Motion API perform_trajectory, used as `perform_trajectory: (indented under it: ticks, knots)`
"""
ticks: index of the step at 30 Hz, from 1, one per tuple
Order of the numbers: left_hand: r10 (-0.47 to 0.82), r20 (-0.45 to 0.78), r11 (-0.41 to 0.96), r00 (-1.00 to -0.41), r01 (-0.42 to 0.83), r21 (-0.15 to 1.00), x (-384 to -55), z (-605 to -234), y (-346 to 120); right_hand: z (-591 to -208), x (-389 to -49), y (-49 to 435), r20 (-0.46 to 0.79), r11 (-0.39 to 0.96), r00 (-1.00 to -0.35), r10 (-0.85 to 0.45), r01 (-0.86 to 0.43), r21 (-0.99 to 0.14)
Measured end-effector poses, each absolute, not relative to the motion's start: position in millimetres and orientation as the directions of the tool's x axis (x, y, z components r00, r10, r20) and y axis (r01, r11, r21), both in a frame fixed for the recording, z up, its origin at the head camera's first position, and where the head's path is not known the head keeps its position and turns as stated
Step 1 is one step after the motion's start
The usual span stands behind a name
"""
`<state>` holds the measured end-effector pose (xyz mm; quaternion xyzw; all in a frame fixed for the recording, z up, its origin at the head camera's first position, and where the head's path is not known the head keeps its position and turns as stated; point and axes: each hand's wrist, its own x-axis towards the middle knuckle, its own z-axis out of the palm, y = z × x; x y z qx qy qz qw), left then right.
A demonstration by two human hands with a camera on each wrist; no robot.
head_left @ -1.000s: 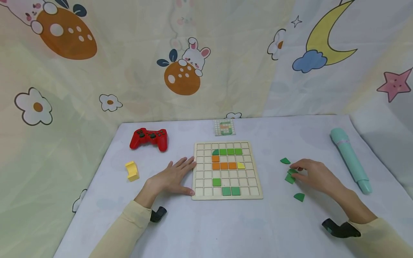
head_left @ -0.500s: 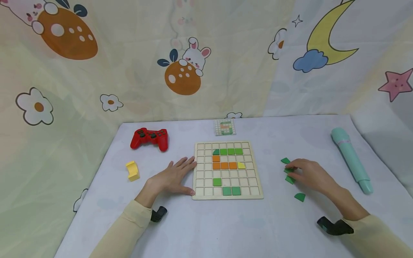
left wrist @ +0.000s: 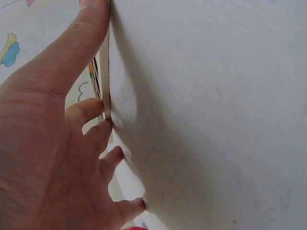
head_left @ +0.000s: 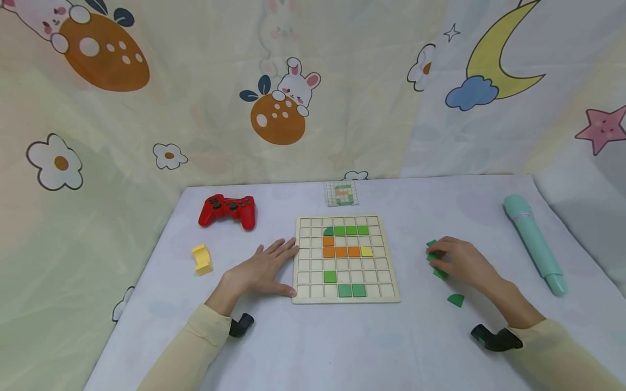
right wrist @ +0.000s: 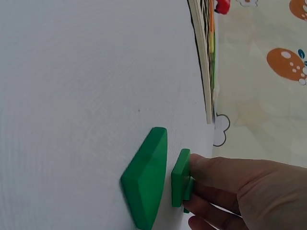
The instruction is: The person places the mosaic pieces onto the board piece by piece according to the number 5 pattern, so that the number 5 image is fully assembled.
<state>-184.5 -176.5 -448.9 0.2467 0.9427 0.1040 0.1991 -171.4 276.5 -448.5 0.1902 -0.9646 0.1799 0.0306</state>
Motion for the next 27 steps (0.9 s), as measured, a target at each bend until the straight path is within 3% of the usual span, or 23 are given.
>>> perform_trajectory:
  ticks: [12, 27]
  knots:
    - [0.502, -0.329, 0.86, -0.8, 0.42, 0.291, -184.8, -449.2, -176.3, -439.2, -171.8, 231.6, 0.058, 0.852, -0.918, -0.393, -0.387, -0.352]
    - [0.509, -0.324, 0.855, -0.797, 0.425, 0.298, -185.3, -449.7, -177.6, -438.9, -174.7, 163.0, 0.071, 0.746, -0.818, -0.571, -0.553, -0.37]
